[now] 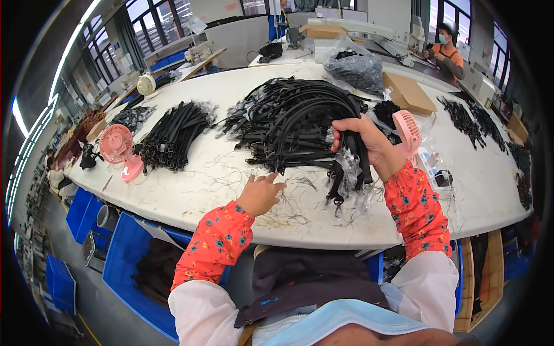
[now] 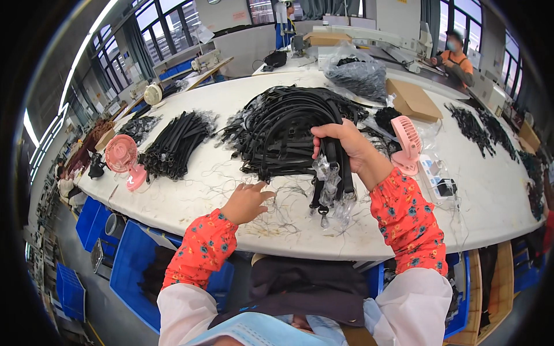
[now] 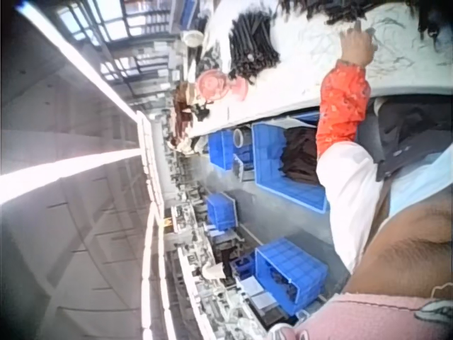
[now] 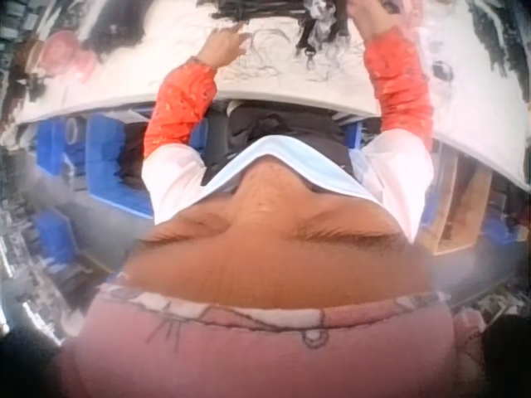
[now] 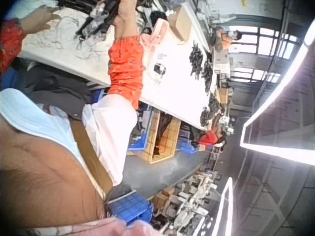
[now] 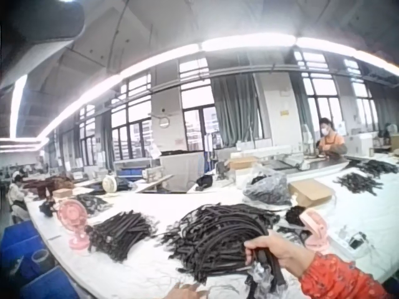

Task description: The person sorts through a pile of black straps on a white table, then uses a metal tool to thread a cord through the metal hardware on the ends of the straps. The person works on multiple straps sequentially, manipulating the tool and the strap ends to complete the threading process.

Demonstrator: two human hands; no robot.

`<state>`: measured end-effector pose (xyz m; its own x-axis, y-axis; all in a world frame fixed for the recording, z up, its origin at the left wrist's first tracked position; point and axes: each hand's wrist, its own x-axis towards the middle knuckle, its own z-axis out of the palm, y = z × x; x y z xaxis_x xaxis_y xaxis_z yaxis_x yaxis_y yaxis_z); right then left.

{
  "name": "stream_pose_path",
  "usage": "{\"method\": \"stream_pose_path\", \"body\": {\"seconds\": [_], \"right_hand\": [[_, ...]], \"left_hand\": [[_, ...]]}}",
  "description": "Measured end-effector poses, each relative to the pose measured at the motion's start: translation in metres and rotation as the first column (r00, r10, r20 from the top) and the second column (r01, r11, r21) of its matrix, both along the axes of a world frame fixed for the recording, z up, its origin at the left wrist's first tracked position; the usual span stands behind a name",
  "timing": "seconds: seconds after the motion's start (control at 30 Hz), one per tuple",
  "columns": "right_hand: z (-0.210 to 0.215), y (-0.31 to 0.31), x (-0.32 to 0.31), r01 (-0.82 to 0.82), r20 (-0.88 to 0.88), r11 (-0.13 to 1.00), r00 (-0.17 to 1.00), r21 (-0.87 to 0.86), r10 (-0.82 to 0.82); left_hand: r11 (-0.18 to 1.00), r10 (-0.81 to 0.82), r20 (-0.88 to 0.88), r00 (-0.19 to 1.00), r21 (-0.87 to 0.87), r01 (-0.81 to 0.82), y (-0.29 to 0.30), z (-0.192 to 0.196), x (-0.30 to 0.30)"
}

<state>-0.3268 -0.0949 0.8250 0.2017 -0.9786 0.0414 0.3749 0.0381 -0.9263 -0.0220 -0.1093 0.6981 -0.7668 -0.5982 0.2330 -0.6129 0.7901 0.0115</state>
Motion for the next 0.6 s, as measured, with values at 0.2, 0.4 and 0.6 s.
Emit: {"method": "stream_pose_path", "body": {"seconds": [0.2,0.4,0.6], "right_hand": [[0.001,0.0,0.003,-0.004,0.019,1.0,1.0,0.011,0.004],[-0.002,0.007,0.013,-0.054,0.06,0.994,0.997,0.092,0.049],[0.002,0.018,0.025,-0.147,0.101,0.986,0.985,0.071,0.14]], "left_hand": [[0.803,0.04,-0.439,0.897,0.549,0.233,0.014,0.036,-0.035],[0.612,0.389,-0.811,0.436,0.582,0.536,0.001,0.045,-0.084],[0.485,0.374,-0.884,0.28,0.444,0.753,-0.015,0.057,-0.114]]}}
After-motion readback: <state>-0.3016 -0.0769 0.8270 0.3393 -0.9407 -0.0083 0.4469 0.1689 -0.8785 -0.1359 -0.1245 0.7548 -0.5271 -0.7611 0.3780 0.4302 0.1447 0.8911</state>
